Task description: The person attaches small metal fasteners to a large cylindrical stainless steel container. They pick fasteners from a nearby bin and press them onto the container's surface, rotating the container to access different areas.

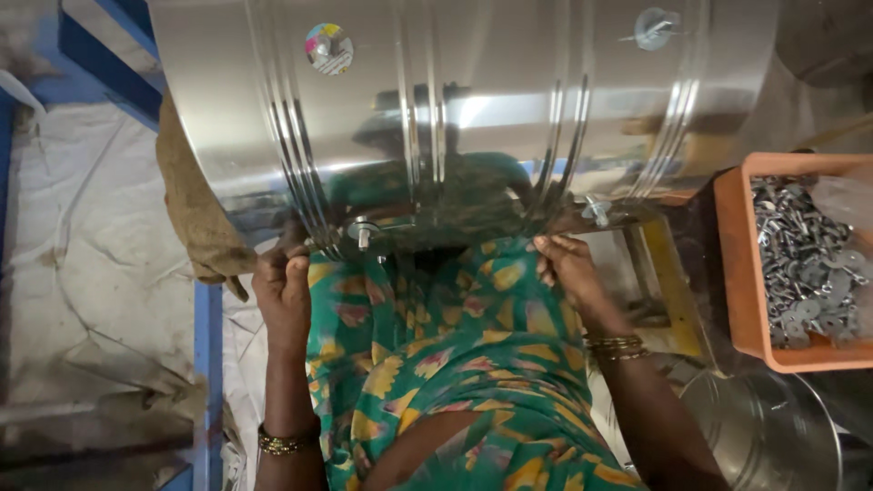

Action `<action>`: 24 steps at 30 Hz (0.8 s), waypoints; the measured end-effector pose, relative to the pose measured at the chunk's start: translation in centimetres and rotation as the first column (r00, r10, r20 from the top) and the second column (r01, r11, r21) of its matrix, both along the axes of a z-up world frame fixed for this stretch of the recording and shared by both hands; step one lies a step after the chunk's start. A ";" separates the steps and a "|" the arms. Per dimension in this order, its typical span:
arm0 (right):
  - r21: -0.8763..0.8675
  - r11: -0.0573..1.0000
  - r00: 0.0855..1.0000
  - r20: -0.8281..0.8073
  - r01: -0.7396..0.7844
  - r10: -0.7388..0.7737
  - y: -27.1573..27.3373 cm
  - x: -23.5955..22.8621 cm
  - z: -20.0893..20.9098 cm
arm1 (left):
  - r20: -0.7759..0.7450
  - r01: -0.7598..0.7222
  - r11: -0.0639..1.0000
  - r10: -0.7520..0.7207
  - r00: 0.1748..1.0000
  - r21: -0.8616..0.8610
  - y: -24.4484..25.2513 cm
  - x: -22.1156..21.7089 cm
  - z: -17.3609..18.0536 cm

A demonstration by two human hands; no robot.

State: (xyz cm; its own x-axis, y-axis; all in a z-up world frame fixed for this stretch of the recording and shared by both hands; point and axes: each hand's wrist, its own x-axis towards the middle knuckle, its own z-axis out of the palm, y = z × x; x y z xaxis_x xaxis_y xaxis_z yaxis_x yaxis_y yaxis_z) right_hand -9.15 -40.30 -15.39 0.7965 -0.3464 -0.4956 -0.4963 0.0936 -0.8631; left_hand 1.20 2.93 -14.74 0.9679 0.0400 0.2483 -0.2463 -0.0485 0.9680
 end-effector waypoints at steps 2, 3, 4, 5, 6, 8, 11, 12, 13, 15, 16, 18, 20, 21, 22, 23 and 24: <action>-0.029 0.999 1.000 0.013 0.026 -0.026 0.3 -0.8 0.2 | 0.029 0.008 1.000 -0.008 1.000 0.018 0.3 0.1 -1.1; -0.024 0.999 0.999 0.023 0.043 -0.042 0.4 -1.5 0.5 | 0.027 0.016 1.000 -0.017 1.000 0.023 0.5 0.1 -1.4; -0.018 0.998 0.998 0.041 0.052 -0.051 0.3 -1.5 0.9 | 0.031 0.016 0.999 -0.017 0.999 0.029 0.5 0.4 -1.5; -0.039 0.996 0.996 0.026 0.085 -0.084 -0.1 -1.8 1.4 | 0.034 0.040 0.999 -0.040 0.999 0.002 0.4 0.7 -1.6; -0.060 0.991 0.993 0.010 0.117 -0.117 -0.7 -2.4 1.9 | 0.035 0.062 0.998 -0.061 0.998 -0.024 0.4 0.7 -1.8; -0.106 0.979 0.985 0.048 0.172 -0.168 -2.1 -3.7 2.8 | 0.027 0.079 0.995 -0.078 0.997 -0.052 0.3 0.8 -2.0; -0.298 0.933 0.941 0.322 0.201 -0.100 -4.2 -4.1 3.8 | -0.003 0.060 0.998 -0.060 0.998 -0.029 -0.1 1.0 -2.6; -0.376 0.901 0.906 0.421 0.216 -0.041 -4.5 -3.8 4.1 | -0.016 0.052 0.999 -0.052 0.999 0.003 0.0 1.0 -2.7; -0.403 0.889 0.924 0.378 0.217 -0.054 -4.7 -3.6 4.4 | -0.028 0.044 0.998 -0.043 0.999 0.034 -0.1 1.2 -2.7; -0.453 0.865 0.953 0.292 0.216 -0.084 -4.8 -2.9 4.9 | 0.015 0.039 0.995 -0.040 0.999 0.088 0.0 1.2 -2.5; -0.368 0.901 0.942 0.318 0.229 -0.110 -4.5 -2.7 5.3 | 0.036 0.037 0.992 -0.042 0.998 0.117 0.2 1.0 -2.4; -0.190 0.951 0.919 0.360 0.243 -0.162 -4.1 -2.1 6.1 | -0.014 0.052 0.998 -0.052 0.999 0.046 0.3 0.8 -2.0; -0.638 0.760 0.940 0.319 0.121 0.118 -4.9 -3.4 7.8 | -0.016 0.046 0.998 -0.045 0.999 0.030 0.5 0.5 -1.5; -0.810 0.582 0.939 0.249 0.068 0.237 -5.3 -3.9 8.2 | 0.007 0.033 0.998 -0.033 0.999 0.051 0.6 0.2 -1.2; -0.820 0.571 0.966 0.184 0.048 0.183 -5.5 -4.1 8.4 | 0.029 0.021 0.997 -0.024 0.999 0.070 0.8 -0.2 -0.9; -0.827 0.561 0.985 0.118 0.027 0.127 -5.6 -4.6 8.3 | -0.044 0.002 0.999 0.000 0.999 0.047 1.0 -0.6 -0.6; -0.832 0.555 0.997 0.051 0.006 0.066 -5.6 -5.5 7.7 | -0.120 -0.016 1.000 0.019 0.993 0.026 1.5 -1.2 -0.1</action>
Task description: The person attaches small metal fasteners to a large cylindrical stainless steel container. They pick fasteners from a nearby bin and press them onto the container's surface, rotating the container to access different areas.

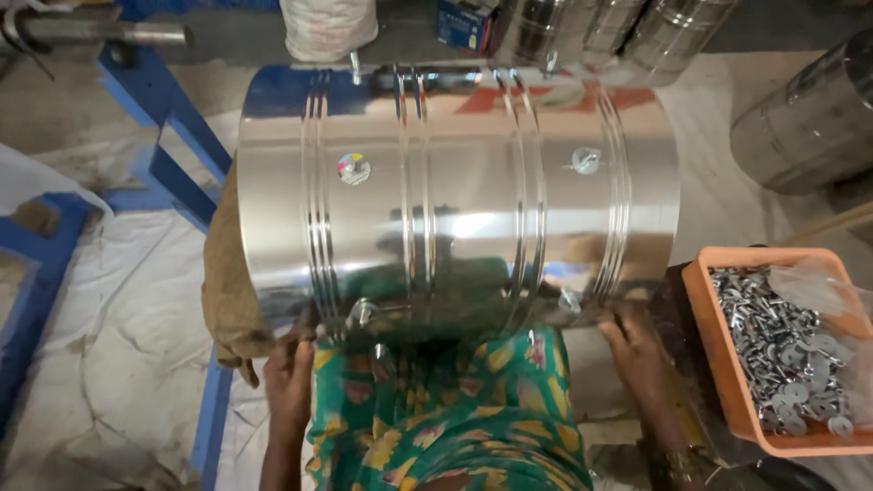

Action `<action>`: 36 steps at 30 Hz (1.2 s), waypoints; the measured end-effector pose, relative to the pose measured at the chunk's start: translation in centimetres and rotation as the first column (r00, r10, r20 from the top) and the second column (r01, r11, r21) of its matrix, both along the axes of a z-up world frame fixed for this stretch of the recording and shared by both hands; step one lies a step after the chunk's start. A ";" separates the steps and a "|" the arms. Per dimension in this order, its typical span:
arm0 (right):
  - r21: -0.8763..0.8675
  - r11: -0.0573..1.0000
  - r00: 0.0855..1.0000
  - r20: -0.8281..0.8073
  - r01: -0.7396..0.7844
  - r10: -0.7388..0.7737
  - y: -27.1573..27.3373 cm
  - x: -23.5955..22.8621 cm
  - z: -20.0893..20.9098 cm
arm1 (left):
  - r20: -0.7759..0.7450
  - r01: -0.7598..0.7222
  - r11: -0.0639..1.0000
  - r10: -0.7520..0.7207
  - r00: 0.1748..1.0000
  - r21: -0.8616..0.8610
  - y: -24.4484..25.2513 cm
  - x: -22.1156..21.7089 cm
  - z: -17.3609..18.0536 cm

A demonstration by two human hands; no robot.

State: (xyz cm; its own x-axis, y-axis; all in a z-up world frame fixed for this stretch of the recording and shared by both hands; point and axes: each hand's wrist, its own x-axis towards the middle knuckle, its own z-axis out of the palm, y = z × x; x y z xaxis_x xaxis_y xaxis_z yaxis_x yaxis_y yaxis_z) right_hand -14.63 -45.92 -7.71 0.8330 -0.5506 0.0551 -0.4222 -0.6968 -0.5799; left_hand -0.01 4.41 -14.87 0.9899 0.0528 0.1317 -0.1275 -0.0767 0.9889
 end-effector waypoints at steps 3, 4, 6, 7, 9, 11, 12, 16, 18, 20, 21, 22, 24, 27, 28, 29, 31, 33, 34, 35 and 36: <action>0.066 0.997 0.981 0.194 -0.042 0.029 -0.1 -1.9 -1.4 | -0.007 -0.024 0.990 0.026 1.000 0.137 1.2 -2.0 1.9; 0.205 0.978 0.977 0.212 -0.031 -0.014 -0.2 -2.4 -1.5 | 0.031 -0.036 0.976 0.030 0.999 0.214 1.5 -2.4 2.8; 0.472 0.881 0.971 0.217 -0.012 -0.103 -0.4 -4.2 -0.6 | 0.053 -0.032 0.992 0.026 0.998 0.119 2.0 -3.3 5.1; 0.465 0.885 0.965 0.239 -0.014 -0.110 -0.4 -4.8 0.1 | 0.059 -0.029 0.997 0.024 0.998 0.074 2.3 -3.9 6.4; 0.456 0.890 0.955 0.266 -0.006 -0.130 -0.3 -5.9 2.3 | 0.057 -0.003 1.000 0.001 0.998 0.023 3.0 -4.2 9.4; 0.418 0.908 0.921 0.342 0.028 -0.186 0.3 -5.6 4.8 | 0.035 -0.059 0.997 0.058 0.998 0.050 2.6 -3.9 12.5; 0.398 0.917 0.900 0.382 0.044 -0.208 0.7 -4.5 6.1 | 0.089 -0.046 0.999 0.045 0.995 0.008 2.1 -3.5 13.9; 0.605 0.789 0.793 0.530 -0.105 -0.300 2.2 1.0 10.4 | 0.310 0.114 0.988 -0.077 0.948 -0.102 -1.0 0.2 18.3; 0.629 0.766 0.801 0.523 -0.132 -0.291 2.6 3.4 11.8 | 0.259 0.110 0.993 -0.093 0.961 -0.052 -2.8 1.9 19.4; 0.466 0.878 0.783 0.586 -0.114 -0.209 2.5 6.1 13.0 | 0.326 0.036 0.996 -0.060 0.943 0.079 -3.8 2.7 20.2; 0.376 0.921 0.774 0.612 -0.102 -0.165 2.3 7.2 13.4 | 0.359 -0.002 0.990 -0.049 0.932 0.142 -4.4 2.8 20.4; 0.371 0.920 0.749 0.643 -0.125 -0.158 2.1 7.8 13.5 | 0.383 -0.075 0.980 0.000 0.924 0.183 -5.1 2.6 20.4; 0.357 0.918 0.692 0.707 -0.173 -0.144 1.6 9.3 13.9 | 0.439 -0.223 0.941 0.092 0.894 0.256 -6.6 2.2 20.2; 0.513 0.854 0.729 0.617 -0.086 -0.297 0.9 10.9 14.1 | 0.680 -0.399 0.855 0.077 0.729 0.332 -8.3 1.4 19.3; 0.481 0.875 0.736 0.614 -0.061 -0.286 0.6 11.4 13.8 | 0.654 -0.362 0.864 0.053 0.755 0.349 -8.8 1.3 18.9; 0.446 0.894 0.743 0.611 -0.037 -0.274 0.0 11.9 13.6 | 0.627 -0.325 0.873 0.028 0.779 0.364 -9.4 1.3 18.6; 0.417 0.908 0.741 0.621 -0.037 -0.255 -1.3 12.8 13.1 | 0.609 -0.333 0.868 0.045 0.792 0.368 -10.7 2.1 18.2; 0.431 0.899 0.731 0.639 -0.083 -0.239 -2.8 13.6 12.2 | 0.621 -0.424 0.833 0.129 0.773 0.356 -11.9 3.3 18.0; 0.419 0.897 0.714 0.671 -0.141 -0.201 -3.6 14.0 11.8 | 0.622 -0.429 0.839 0.144 0.770 0.336 -12.3 3.8 18.1; 0.406 0.892 0.693 0.702 -0.199 -0.165 -4.3 14.4 11.4 | 0.623 -0.433 0.844 0.159 0.766 0.317 -12.7 4.3 18.3; 0.414 0.885 0.687 0.707 -0.214 -0.165 -5.0 14.7 11.0 | 0.623 -0.436 0.849 0.173 0.763 0.298 -13.2 4.8 18.4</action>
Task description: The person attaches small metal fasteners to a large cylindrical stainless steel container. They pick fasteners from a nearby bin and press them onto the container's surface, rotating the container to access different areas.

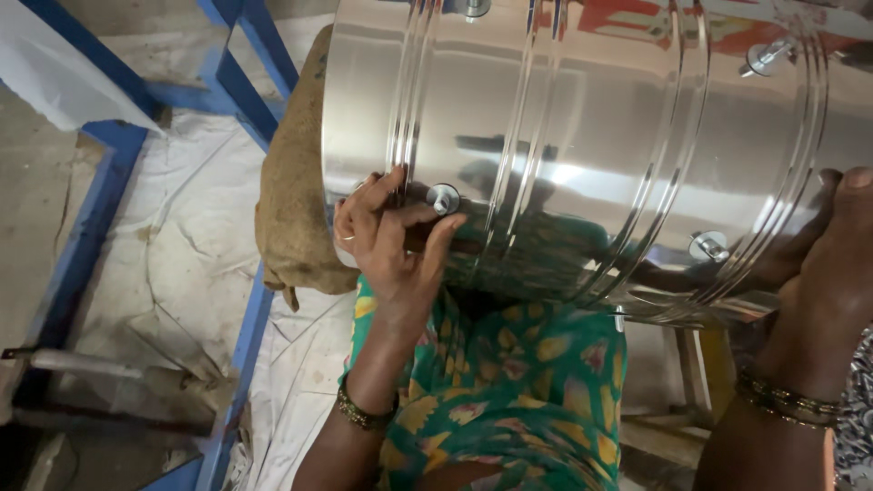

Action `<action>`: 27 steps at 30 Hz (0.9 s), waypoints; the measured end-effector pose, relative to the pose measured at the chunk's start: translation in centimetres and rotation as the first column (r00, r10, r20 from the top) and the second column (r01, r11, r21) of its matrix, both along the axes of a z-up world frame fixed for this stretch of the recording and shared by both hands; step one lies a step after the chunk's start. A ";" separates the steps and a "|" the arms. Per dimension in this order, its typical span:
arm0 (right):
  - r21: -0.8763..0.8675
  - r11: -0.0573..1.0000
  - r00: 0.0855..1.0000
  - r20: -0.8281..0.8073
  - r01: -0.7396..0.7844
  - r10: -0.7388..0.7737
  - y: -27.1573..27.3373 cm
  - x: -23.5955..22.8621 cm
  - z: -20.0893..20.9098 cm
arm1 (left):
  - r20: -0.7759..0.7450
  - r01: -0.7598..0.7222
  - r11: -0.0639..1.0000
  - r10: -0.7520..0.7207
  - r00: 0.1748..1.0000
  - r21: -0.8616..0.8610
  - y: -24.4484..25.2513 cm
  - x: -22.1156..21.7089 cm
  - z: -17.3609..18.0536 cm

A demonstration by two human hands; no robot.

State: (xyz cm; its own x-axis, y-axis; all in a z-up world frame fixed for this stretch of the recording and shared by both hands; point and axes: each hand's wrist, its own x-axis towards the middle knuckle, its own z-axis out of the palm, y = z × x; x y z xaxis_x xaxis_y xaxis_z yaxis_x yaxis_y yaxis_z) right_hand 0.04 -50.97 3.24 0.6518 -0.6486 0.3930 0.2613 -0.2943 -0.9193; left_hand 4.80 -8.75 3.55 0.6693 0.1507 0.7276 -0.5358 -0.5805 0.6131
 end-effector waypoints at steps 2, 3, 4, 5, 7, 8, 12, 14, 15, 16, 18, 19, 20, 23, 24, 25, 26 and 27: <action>0.038 0.999 1.000 -0.013 0.014 -0.013 -1.2 0.6 -0.6 | 0.008 -0.010 0.999 0.011 1.000 -0.046 -0.9 1.0 0.3; 0.066 0.997 0.999 -0.036 0.038 -0.036 -1.5 1.0 -0.8 | 0.010 -0.015 0.997 0.016 1.000 -0.069 -1.3 1.3 0.5; 0.058 0.998 0.999 -0.033 0.020 -0.018 -1.7 1.2 -0.9 | 0.010 -0.033 0.997 0.033 0.999 -0.070 -1.6 1.7 0.7; 0.050 0.999 1.000 -0.031 0.002 -0.001 -1.7 1.5 -0.8 | 0.010 -0.050 0.996 0.051 0.999 -0.071 -1.8 2.0 0.8; 0.007 0.999 0.999 0.016 -0.031 0.031 -1.5 1.8 -0.2 | 0.024 -0.079 0.995 0.080 0.997 -0.054 -2.3 2.5 1.2; -0.028 0.999 0.997 0.058 -0.047 0.048 -1.2 2.1 0.2 | 0.037 -0.091 0.995 0.093 0.995 -0.035 -2.5 2.7 1.3; 0.123 0.992 0.996 0.082 0.022 -0.033 -0.3 2.5 1.4 | 0.061 -0.107 0.994 0.108 0.992 -0.015 -3.0 3.2 1.8; 0.094 0.995 0.999 0.010 0.033 -0.034 -0.1 2.3 1.6 | 0.049 -0.122 0.993 0.121 0.991 0.007 -3.2 3.3 1.9; 0.080 0.996 0.999 -0.027 0.037 -0.035 -0.1 2.1 1.6 | 0.041 -0.127 0.992 0.126 0.991 0.019 -3.3 3.3 1.9; 0.018 1.000 1.000 -0.017 0.015 -0.015 -0.2 2.0 1.7 | 0.028 -0.109 0.994 0.109 0.994 0.021 -3.3 3.3 1.9; -0.067 0.998 1.000 -0.011 -0.016 0.016 0.0 2.0 2.0 | 0.002 -0.076 0.997 0.076 0.997 0.023 -3.4 3.5 2.0; -0.093 0.995 1.000 -0.014 -0.023 0.022 0.1 2.0 2.4 | 0.011 -0.062 0.997 0.062 0.998 0.034 -3.3 3.7 2.1; -0.087 0.996 1.000 -0.027 -0.011 0.009 0.4 2.3 2.7 | 0.022 -0.053 0.998 0.053 0.998 0.044 -3.3 3.9 2.1; -0.145 0.989 0.999 -0.054 -0.011 0.003 1.0 3.1 4.2 | 0.032 -0.058 0.996 0.056 0.998 0.065 -3.3 4.8 2.0; -0.176 0.984 0.999 -0.051 -0.018 0.009 1.1 3.7 4.5 | 0.039 -0.066 0.995 0.064 0.997 0.069 -3.4 5.5 1.9; -0.221 0.975 0.998 -0.054 0.016 -0.029 1.3 4.5 4.7 | 0.047 -0.070 0.994 0.066 0.997 0.081 -3.4 6.1 1.9; -0.265 0.963 0.996 -0.056 0.048 -0.065 1.4 5.0 4.7 | 0.055 -0.075 0.993 0.070 0.996 0.095 -3.5 6.8 1.8; -0.308 0.948 0.993 -0.056 0.079 -0.101 1.4 5.4 4.5 | 0.062 -0.080 0.991 0.074 0.995 0.109 -3.5 7.4 1.8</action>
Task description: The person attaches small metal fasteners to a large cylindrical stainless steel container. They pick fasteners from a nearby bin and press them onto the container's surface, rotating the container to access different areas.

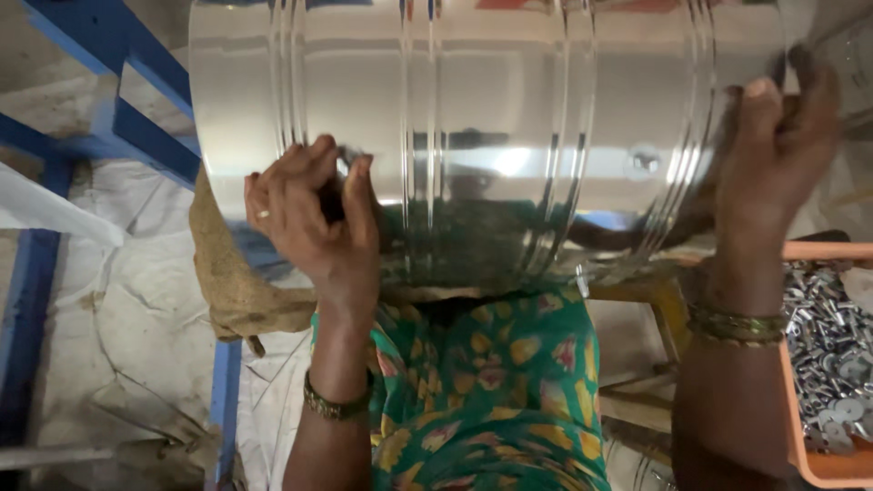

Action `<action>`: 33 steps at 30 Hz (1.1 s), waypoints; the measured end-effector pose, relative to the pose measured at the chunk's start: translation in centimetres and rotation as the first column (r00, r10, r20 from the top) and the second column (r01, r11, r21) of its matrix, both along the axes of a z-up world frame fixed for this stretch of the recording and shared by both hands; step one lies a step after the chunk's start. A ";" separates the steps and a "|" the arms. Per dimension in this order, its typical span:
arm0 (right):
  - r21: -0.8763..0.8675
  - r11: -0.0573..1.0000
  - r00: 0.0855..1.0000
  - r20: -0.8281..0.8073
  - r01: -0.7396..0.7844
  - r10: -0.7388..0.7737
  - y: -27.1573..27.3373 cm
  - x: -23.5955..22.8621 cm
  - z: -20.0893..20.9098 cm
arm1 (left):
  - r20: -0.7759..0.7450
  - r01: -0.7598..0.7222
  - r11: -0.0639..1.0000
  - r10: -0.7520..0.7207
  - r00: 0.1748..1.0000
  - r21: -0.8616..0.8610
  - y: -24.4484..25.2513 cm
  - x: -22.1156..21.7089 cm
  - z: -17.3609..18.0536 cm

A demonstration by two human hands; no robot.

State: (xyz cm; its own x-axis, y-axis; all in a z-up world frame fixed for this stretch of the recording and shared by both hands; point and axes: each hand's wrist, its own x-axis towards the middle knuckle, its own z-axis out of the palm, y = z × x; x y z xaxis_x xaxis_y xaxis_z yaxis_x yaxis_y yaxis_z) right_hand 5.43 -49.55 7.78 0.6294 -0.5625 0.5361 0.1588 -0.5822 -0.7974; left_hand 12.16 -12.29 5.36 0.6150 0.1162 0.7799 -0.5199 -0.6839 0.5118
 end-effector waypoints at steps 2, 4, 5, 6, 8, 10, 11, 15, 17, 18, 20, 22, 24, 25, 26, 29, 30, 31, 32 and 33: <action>-0.394 0.919 0.993 0.110 0.009 0.038 -0.1 0.4 -0.9 | 0.027 0.004 0.999 -0.005 1.000 0.032 -0.1 1.0 -0.1; -0.459 0.888 0.989 0.137 0.019 0.050 -0.5 0.5 -2.1 | 0.037 0.029 0.996 -0.032 0.999 0.083 0.2 1.5 -0.1; -0.343 0.939 0.992 0.122 0.024 0.020 -0.6 0.6 -3.0 | 0.032 0.051 0.992 -0.055 0.998 0.116 0.4 1.6 -0.2; -0.220 0.975 0.995 0.103 0.026 -0.003 -0.8 0.6 -3.7 | 0.026 0.073 0.986 -0.078 0.997 0.149 0.7 1.5 -0.2; -0.151 0.988 0.990 0.141 0.019 0.002 -0.9 0.4 -5.2 | -0.074 0.188 0.976 -0.180 0.981 0.114 1.7 0.9 -0.6; -0.116 0.991 0.990 0.131 0.064 -0.048 -1.1 0.1 -6.7 | -0.110 0.231 0.973 -0.229 0.967 0.003 3.2 -0.2 -1.4; -0.118 0.986 0.989 0.100 0.120 -0.108 -1.1 -0.2 -7.7 | -0.096 0.225 0.970 -0.233 0.968 -0.087 4.0 -0.5 -2.0; -0.040 0.992 0.984 0.135 0.122 -0.116 -0.9 -2.5 -13.0 | 0.008 0.066 0.967 -0.066 0.998 -0.246 6.8 -1.2 -5.4; -0.133 0.983 0.982 0.157 0.126 -0.104 -0.2 -4.0 -16.6 | -0.221 0.239 0.844 -0.380 0.898 -0.480 8.2 -1.3 -7.5; 0.042 0.993 0.974 0.195 0.113 -0.119 0.5 -4.5 -18.5 | -0.294 0.285 0.749 -0.536 0.792 -0.598 8.8 -1.7 -8.7; 0.251 0.963 0.975 0.170 0.098 -0.143 0.8 -6.0 -21.5 | -0.398 0.268 0.832 -0.484 0.780 -0.486 10.4 -2.9 -10.5; 0.313 0.941 0.988 0.043 0.127 -0.148 0.8 -8.4 -23.8 | -0.465 0.272 0.883 -0.438 0.769 -0.383 11.9 -4.6 -12.0; 0.474 0.878 0.992 0.065 0.063 -0.106 0.9 -10.6 -25.3 | -0.491 0.291 0.910 -0.406 0.771 -0.295 13.3 -6.6 -12.9; 0.544 0.839 0.992 0.091 0.023 -0.087 0.7 -11.3 -25.6 | -0.471 0.307 0.914 -0.401 0.786 -0.267 13.8 -7.5 -13.1; 0.561 0.827 0.991 0.102 0.016 -0.088 0.9 -12.1 -25.9 | -0.450 0.321 0.917 -0.397 0.800 -0.238 14.2 -8.6 -13.1; 0.600 0.799 0.992 0.123 -0.048 -0.033 2.0 -15.2 -25.5 | -0.615 0.228 0.914 -0.395 0.682 -0.335 15.5 -11.5 -13.0; 0.582 0.812 0.997 0.044 0.031 -0.069 2.5 -15.7 -24.9 | -0.567 0.244 0.914 -0.395 0.723 -0.325 16.0 -12.1 -12.8; 0.561 0.820 0.993 -0.039 0.111 -0.108 3.3 -16.6 -24.3 | -0.519 0.258 0.914 -0.391 0.760 -0.312 16.6 -12.7 -12.4; 0.533 0.825 0.982 -0.120 0.189 -0.148 3.6 -17.3 -23.3 | -0.470 0.270 0.915 -0.387 0.793 -0.299 16.9 -13.0 -12.0; 0.500 0.846 0.982 -0.106 0.186 -0.154 3.6 -18.1 -22.2 | -0.510 0.231 0.923 -0.365 0.779 -0.308 17.3 -13.2 -11.5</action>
